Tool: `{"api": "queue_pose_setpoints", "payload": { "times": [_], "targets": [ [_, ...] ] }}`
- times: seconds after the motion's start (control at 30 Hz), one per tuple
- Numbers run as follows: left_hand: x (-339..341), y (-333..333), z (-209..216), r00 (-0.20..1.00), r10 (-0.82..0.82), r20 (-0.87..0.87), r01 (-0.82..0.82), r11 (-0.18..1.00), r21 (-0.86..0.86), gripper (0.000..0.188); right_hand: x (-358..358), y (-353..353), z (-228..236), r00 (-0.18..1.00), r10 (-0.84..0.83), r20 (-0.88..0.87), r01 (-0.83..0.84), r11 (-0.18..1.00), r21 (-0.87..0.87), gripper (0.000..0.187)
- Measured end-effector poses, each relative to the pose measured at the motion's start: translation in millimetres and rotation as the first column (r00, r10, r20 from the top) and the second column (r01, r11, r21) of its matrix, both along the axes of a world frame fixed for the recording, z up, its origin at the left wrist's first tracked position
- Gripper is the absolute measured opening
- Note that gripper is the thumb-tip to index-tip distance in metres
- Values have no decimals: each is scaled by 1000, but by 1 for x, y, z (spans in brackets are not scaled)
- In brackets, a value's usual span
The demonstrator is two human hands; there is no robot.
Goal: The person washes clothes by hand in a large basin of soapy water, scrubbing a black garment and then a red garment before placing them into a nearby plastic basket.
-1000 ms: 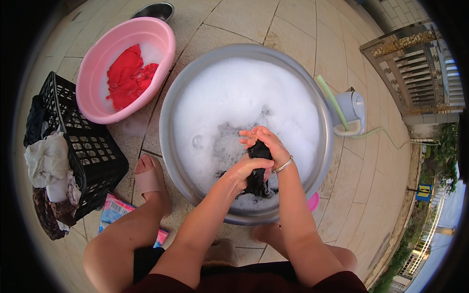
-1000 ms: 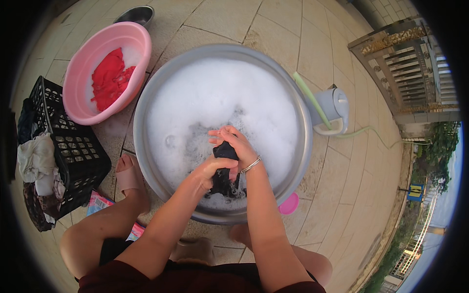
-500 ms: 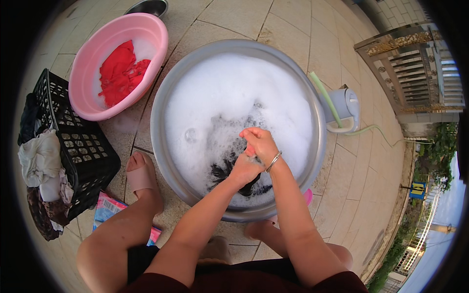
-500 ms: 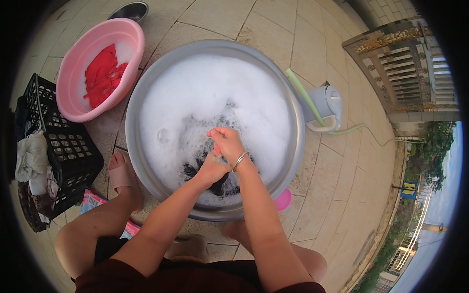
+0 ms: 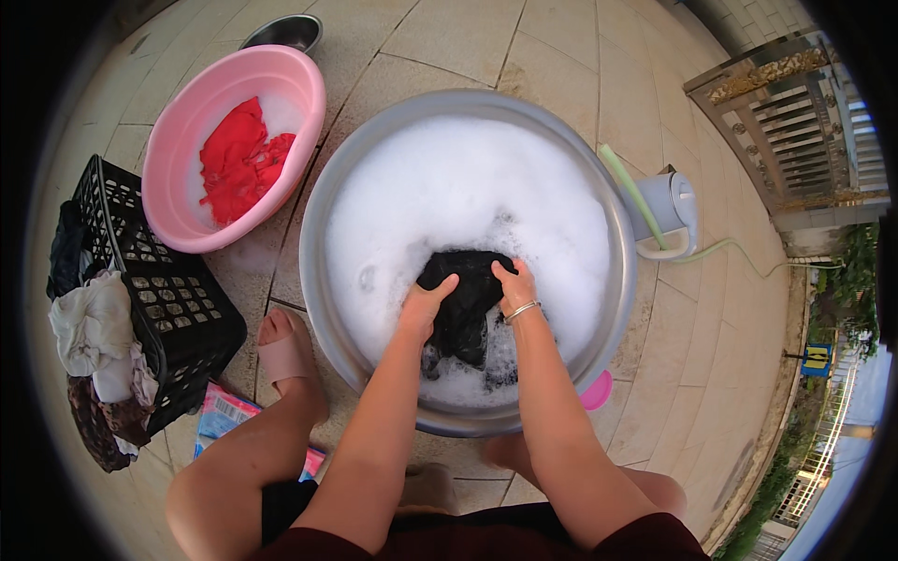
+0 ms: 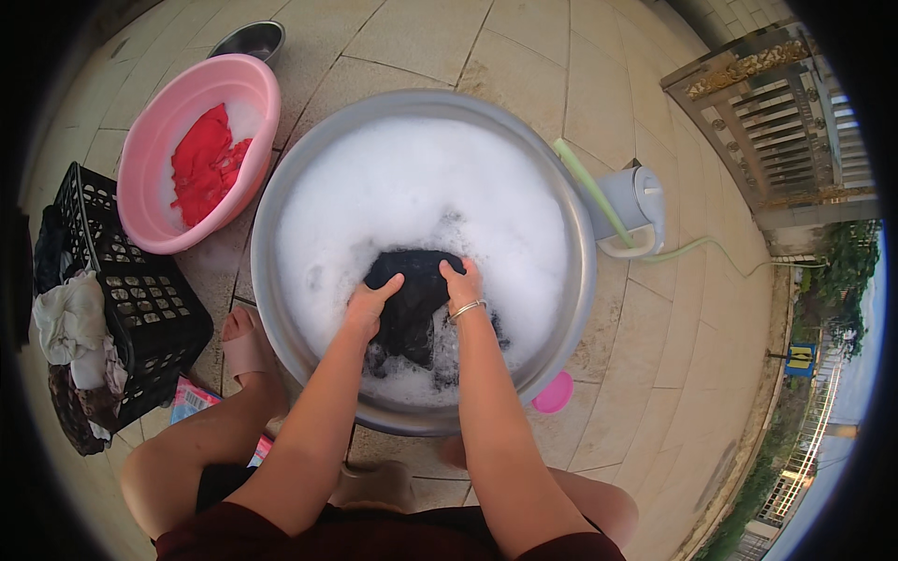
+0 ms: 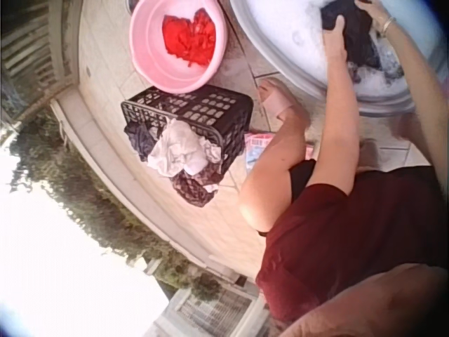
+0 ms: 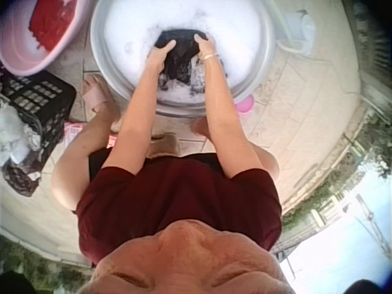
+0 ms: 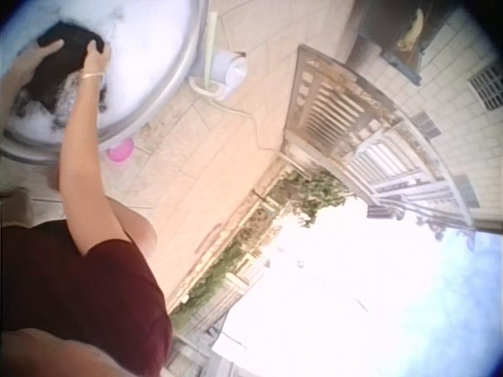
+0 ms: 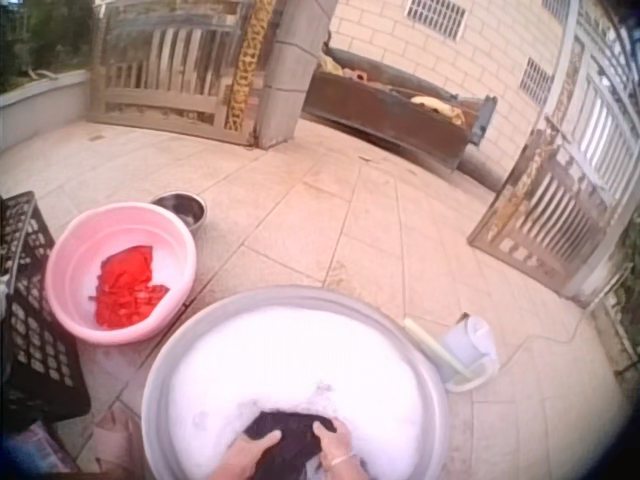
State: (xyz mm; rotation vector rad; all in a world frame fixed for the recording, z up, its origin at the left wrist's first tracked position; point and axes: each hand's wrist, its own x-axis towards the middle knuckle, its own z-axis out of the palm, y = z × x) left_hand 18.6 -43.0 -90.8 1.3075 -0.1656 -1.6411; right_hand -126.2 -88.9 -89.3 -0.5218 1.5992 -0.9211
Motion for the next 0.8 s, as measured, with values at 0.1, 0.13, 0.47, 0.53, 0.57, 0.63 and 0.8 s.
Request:
{"api": "queue_pose_setpoints", "payload": {
  "times": [0.1, 0.13, 0.47, 0.53, 0.57, 0.63, 0.8],
  "targets": [
    [-2, 5, -30, 999, 3, -45, 3, 990, 142, 48, 11, 2, -41, 709, 215, -672, -193, 975, 109, 36],
    [1, 7, -29, 999, -9, -52, 20, 977, 211, 47, 32, 9, -24, 627, 363, -690, -324, 926, 194, 39],
    [9, -8, -34, 954, 135, -268, -41, 944, 329, 44, 51, 14, -3, 814, 123, -568, -282, 938, -202, 38],
    [10, -14, -15, 966, 57, -251, -9, 982, 188, 40, 66, 25, 34, 735, 256, -628, -458, 870, -181, 41],
    [9, -10, -24, 945, 124, -302, -83, 986, 148, 29, 77, 32, 45, 715, 255, -651, -498, 840, -217, 40],
    [4, 0, -27, 872, 171, -458, -176, 984, 31, 22, 85, 39, 58, 675, 287, -680, -544, 816, -196, 37],
    [-33, -2, 50, 975, 98, -198, -50, 971, 234, 25, 35, 7, 39, 689, 273, -671, -289, 953, 91, 54]
  ]
}}
